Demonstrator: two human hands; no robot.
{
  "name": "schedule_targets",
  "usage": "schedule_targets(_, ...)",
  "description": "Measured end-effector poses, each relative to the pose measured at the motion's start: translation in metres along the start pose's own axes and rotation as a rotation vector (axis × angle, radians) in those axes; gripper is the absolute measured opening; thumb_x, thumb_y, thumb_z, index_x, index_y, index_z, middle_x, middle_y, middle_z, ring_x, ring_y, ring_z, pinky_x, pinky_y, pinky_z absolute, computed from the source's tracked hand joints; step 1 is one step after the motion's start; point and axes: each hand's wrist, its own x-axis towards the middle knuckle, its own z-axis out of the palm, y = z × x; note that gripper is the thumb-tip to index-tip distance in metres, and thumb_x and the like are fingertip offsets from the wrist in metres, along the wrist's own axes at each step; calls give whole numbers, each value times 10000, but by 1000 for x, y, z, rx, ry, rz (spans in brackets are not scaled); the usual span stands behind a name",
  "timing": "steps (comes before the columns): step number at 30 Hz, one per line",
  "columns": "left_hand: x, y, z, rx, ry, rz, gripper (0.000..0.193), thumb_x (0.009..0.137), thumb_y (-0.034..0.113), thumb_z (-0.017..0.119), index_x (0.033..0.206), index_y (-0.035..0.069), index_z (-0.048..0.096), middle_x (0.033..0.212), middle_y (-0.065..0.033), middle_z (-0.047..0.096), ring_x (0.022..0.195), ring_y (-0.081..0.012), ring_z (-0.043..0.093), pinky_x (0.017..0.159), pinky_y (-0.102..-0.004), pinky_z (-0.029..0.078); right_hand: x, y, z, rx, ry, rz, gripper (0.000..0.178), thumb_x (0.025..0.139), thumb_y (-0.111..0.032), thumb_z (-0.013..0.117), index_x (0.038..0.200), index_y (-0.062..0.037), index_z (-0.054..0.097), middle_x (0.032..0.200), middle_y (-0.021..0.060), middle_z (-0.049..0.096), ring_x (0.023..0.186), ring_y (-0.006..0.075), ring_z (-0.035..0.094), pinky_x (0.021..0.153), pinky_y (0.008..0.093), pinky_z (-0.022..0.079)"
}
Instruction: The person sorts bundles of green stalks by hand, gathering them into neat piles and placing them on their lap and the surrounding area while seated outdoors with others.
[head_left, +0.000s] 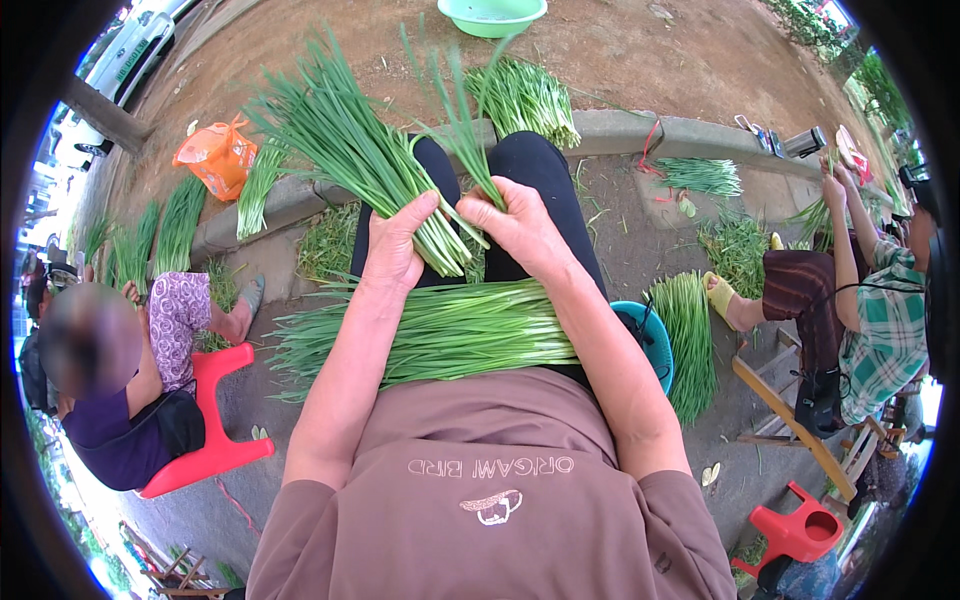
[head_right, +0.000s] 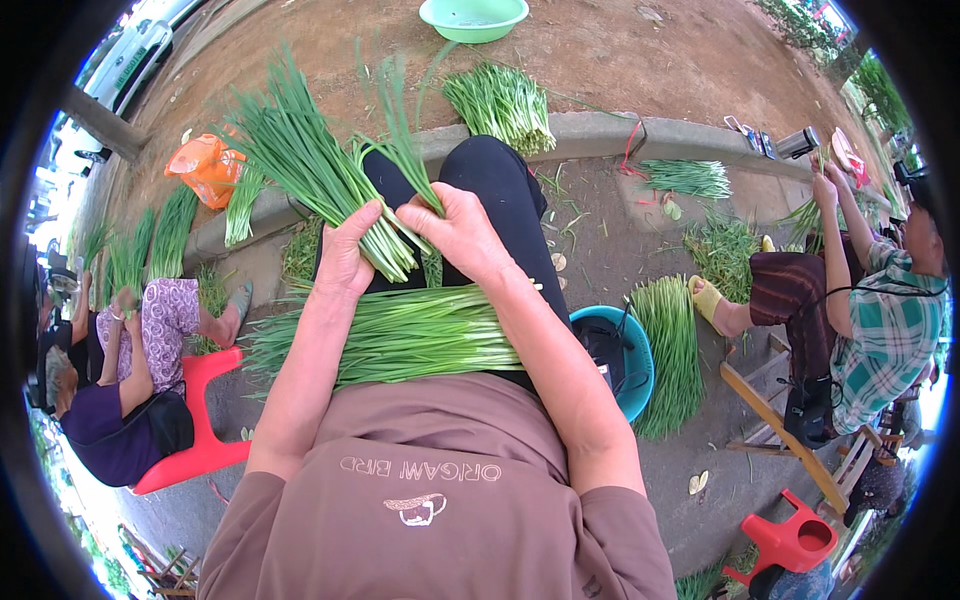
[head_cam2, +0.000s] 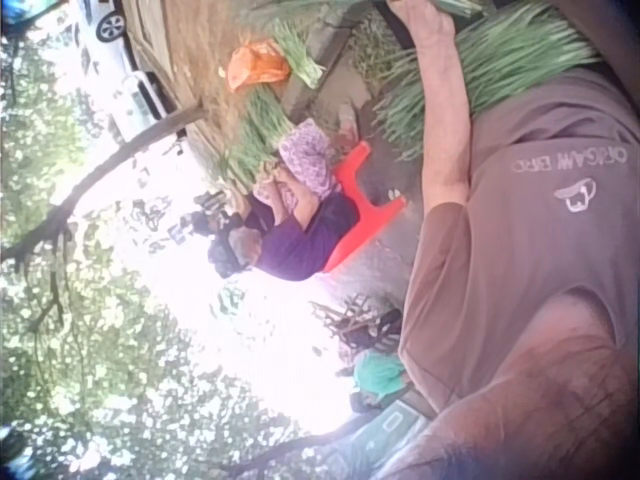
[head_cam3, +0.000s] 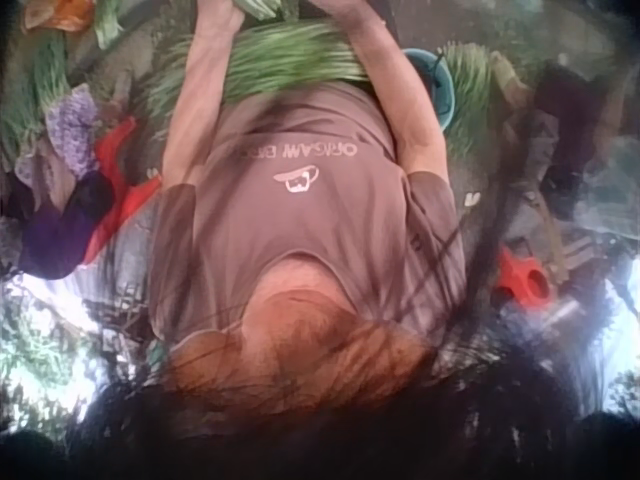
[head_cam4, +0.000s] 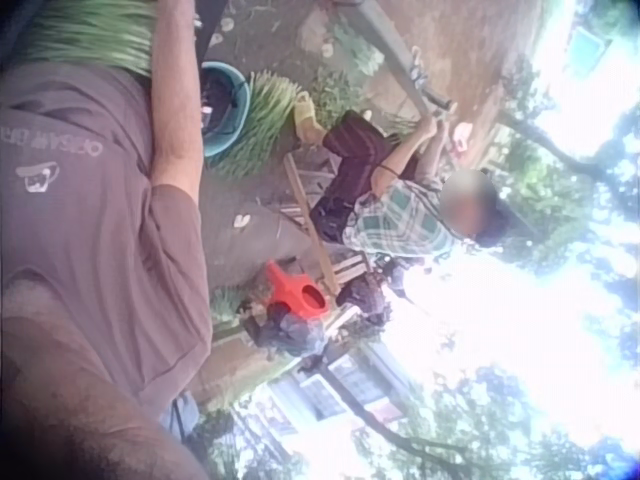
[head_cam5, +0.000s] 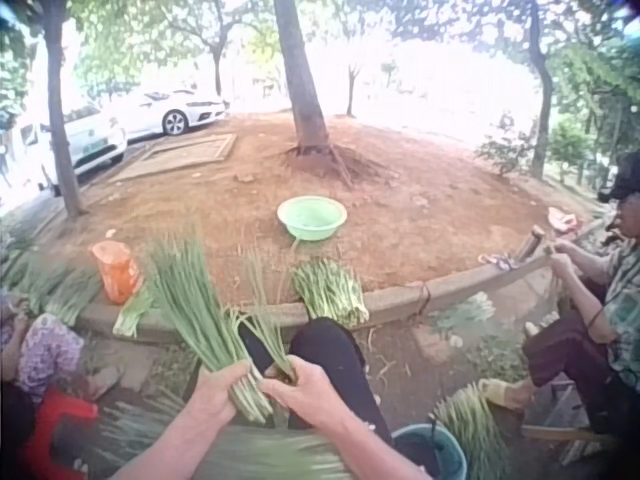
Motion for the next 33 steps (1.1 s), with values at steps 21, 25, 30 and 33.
schedule_targets(21,6,-4,-9,-26,28,-56,245,784,54,710,998,11,600,844,-92,644,766,-190,639,705,-334,555,2,2,-9,-19,149,120,168,911,-171,606,893,-5,623,720,-6,578,712,73,527,624,259,441)
schedule_targets(25,5,-3,-5,18,27,-36,248,786,43,706,1007,10,599,884,-86,643,777,-184,637,717,-328,553,1,3,-6,-45,15,84,210,897,-200,632,931,7,636,754,11,615,735,74,543,651,250,451)
schedule_targets(30,3,-6,-2,49,-5,28,281,778,16,706,1033,23,587,926,-70,644,777,-170,641,730,-321,555,1,-1,-5,-106,-150,64,246,884,-197,642,1012,13,643,776,8,618,702,58,532,613,228,439)
schedule_targets(33,2,-5,-3,37,-41,-7,322,784,19,700,1074,23,561,958,-78,638,783,-182,646,726,-327,557,-4,-2,-10,207,-184,249,266,901,-203,578,1027,27,619,715,-4,554,549,41,448,465,207,345)
